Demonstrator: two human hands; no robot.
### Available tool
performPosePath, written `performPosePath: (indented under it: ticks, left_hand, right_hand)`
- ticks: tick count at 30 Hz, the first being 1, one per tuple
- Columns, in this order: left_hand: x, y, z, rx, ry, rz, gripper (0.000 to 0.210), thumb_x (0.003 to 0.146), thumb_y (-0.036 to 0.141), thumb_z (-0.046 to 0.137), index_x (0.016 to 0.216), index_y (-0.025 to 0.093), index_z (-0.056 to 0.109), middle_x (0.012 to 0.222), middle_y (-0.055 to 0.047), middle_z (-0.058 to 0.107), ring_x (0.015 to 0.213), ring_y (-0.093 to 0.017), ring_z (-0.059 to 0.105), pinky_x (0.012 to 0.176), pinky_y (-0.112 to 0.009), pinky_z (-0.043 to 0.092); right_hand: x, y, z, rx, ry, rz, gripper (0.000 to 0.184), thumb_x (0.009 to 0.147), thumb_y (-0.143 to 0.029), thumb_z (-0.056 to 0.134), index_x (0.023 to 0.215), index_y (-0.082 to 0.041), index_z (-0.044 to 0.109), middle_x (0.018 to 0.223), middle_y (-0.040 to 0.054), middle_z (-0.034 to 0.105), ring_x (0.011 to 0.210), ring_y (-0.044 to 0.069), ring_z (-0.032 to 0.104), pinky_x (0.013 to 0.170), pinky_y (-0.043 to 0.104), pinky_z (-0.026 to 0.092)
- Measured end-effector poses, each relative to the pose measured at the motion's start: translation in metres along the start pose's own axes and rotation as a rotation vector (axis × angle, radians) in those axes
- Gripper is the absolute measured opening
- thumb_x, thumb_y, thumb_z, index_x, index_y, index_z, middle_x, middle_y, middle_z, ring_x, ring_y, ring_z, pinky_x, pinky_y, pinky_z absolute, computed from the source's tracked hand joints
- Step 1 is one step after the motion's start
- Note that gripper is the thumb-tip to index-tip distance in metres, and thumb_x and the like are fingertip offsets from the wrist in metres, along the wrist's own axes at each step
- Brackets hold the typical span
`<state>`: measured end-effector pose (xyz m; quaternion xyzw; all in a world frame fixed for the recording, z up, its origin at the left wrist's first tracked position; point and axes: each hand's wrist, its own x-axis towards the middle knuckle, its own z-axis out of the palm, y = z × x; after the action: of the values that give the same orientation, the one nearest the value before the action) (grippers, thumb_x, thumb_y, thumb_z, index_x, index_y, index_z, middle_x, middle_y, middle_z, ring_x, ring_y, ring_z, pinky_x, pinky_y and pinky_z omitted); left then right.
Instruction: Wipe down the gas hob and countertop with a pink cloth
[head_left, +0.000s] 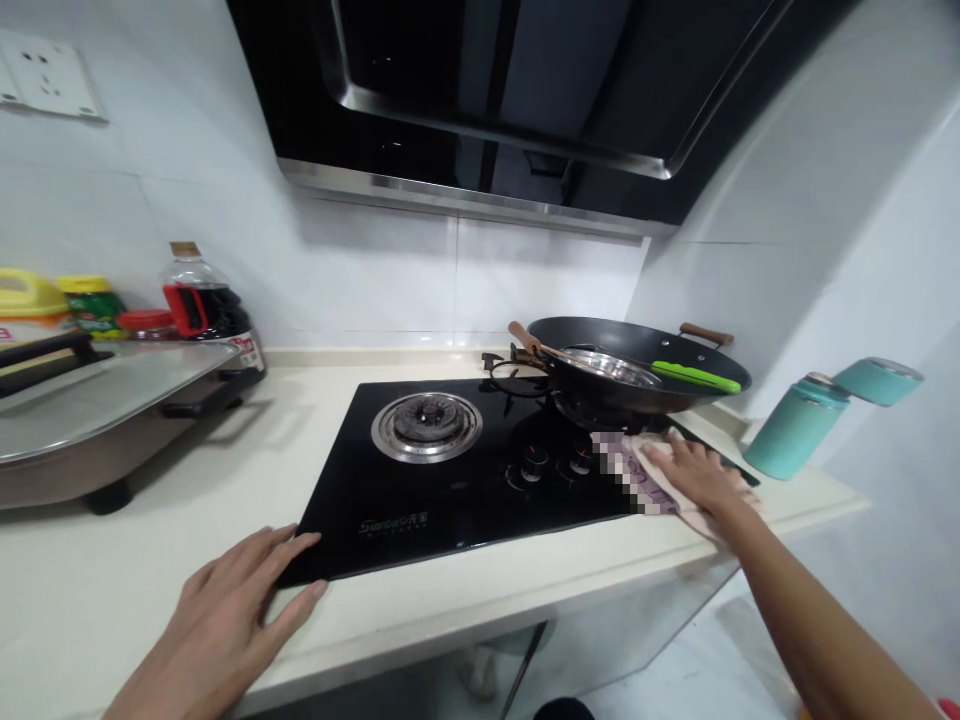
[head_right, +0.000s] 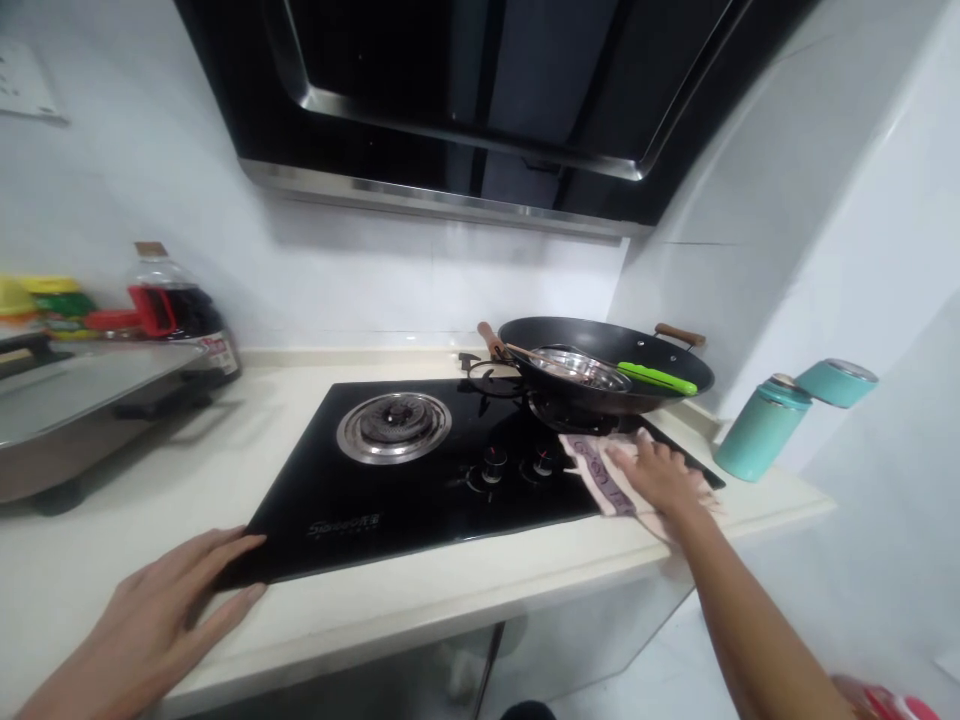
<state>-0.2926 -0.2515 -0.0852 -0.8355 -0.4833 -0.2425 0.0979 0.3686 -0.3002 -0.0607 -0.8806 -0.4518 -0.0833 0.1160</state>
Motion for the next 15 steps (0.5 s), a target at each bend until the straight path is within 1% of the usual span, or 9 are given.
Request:
performPosePath:
  ticks: [1, 3, 5, 7, 8, 10, 12, 13, 15]
  left_hand:
    - [-0.001, 0.000, 0.001, 0.000, 0.009, 0.008, 0.056, 0.091, 0.066, 0.056, 0.132, 0.030, 0.065, 0.135, -0.010, 0.066, 0.127, -0.033, 0.060, 0.106, -0.047, 0.046]
    - [-0.001, -0.001, 0.002, 0.001, 0.016, 0.019, 0.056, 0.091, 0.066, 0.056, 0.132, 0.030, 0.065, 0.135, -0.010, 0.066, 0.128, -0.033, 0.059, 0.107, -0.047, 0.045]
    - [-0.002, -0.001, 0.002, 0.003, 0.013, 0.017, 0.056, 0.091, 0.065, 0.055, 0.133, 0.030, 0.065, 0.135, -0.010, 0.066, 0.129, -0.034, 0.059, 0.106, -0.048, 0.045]
    - [-0.002, -0.001, 0.002, 0.004, 0.005, 0.014, 0.055, 0.092, 0.065, 0.054, 0.134, 0.030, 0.064, 0.136, -0.010, 0.066, 0.129, -0.034, 0.058, 0.105, -0.049, 0.045]
    - [-0.002, -0.001, 0.002, 0.004, 0.000, 0.012, 0.055, 0.093, 0.064, 0.054, 0.135, 0.030, 0.064, 0.137, -0.011, 0.065, 0.130, -0.034, 0.058, 0.105, -0.049, 0.045]
    - [-0.003, 0.000, 0.003, 0.003, -0.006, 0.004, 0.054, 0.093, 0.063, 0.054, 0.136, 0.030, 0.064, 0.137, -0.011, 0.065, 0.131, -0.034, 0.057, 0.105, -0.050, 0.045]
    - [-0.003, 0.000, 0.003, -0.002, -0.008, -0.004, 0.054, 0.094, 0.062, 0.054, 0.136, 0.030, 0.064, 0.138, -0.010, 0.065, 0.132, -0.034, 0.057, 0.106, -0.051, 0.045]
    - [-0.003, 0.001, 0.003, -0.006, -0.006, -0.009, 0.054, 0.093, 0.062, 0.054, 0.135, 0.030, 0.065, 0.137, -0.010, 0.065, 0.132, -0.035, 0.057, 0.107, -0.051, 0.044]
    - [-0.003, 0.002, 0.001, -0.017, -0.004, -0.021, 0.054, 0.093, 0.063, 0.054, 0.135, 0.030, 0.065, 0.137, -0.010, 0.066, 0.133, -0.035, 0.056, 0.107, -0.053, 0.044]
  right_hand:
    - [-0.011, -0.009, -0.001, 0.004, -0.033, -0.019, 0.080, 0.093, -0.073, 0.032, 0.151, -0.020, 0.048, 0.148, 0.0227, 0.049, 0.132, 0.047, 0.046, 0.105, 0.071, 0.033]
    - [-0.034, -0.029, -0.001, 0.028, -0.069, -0.116, 0.074, 0.094, -0.068, 0.032, 0.149, -0.022, 0.049, 0.149, 0.0186, 0.049, 0.132, 0.044, 0.045, 0.106, 0.067, 0.034]
    - [-0.054, -0.045, -0.002, 0.074, -0.031, -0.248, 0.059, 0.094, -0.055, 0.034, 0.137, -0.022, 0.059, 0.139, 0.0162, 0.056, 0.124, 0.039, 0.051, 0.103, 0.060, 0.039]
    - [-0.066, -0.055, -0.003, 0.176, 0.033, -0.337, 0.047, 0.091, -0.047, 0.038, 0.119, -0.021, 0.066, 0.123, 0.0143, 0.064, 0.113, 0.035, 0.056, 0.099, 0.053, 0.041]
    - [-0.069, -0.058, -0.004, 0.271, 0.052, -0.335, 0.043, 0.089, -0.046, 0.041, 0.112, -0.021, 0.068, 0.116, 0.0130, 0.067, 0.109, 0.034, 0.058, 0.098, 0.050, 0.042]
    - [-0.067, -0.059, -0.007, 0.507, 0.059, -0.233, 0.039, 0.085, -0.048, 0.047, 0.106, -0.022, 0.068, 0.106, 0.0103, 0.070, 0.104, 0.032, 0.061, 0.094, 0.043, 0.045]
    - [-0.059, -0.061, -0.010, 0.695, 0.045, -0.087, 0.044, 0.086, -0.051, 0.047, 0.111, -0.021, 0.066, 0.102, 0.0092, 0.072, 0.098, 0.030, 0.065, 0.086, 0.039, 0.050]
    - [-0.053, -0.063, -0.011, 0.745, 0.033, -0.040, 0.047, 0.087, -0.052, 0.044, 0.115, -0.019, 0.065, 0.102, 0.0094, 0.073, 0.094, 0.029, 0.067, 0.081, 0.037, 0.051]
    - [-0.042, -0.073, -0.011, 0.771, 0.004, -0.033, 0.052, 0.091, -0.053, 0.040, 0.122, -0.017, 0.063, 0.103, 0.0105, 0.073, 0.090, 0.027, 0.069, 0.074, 0.034, 0.053]
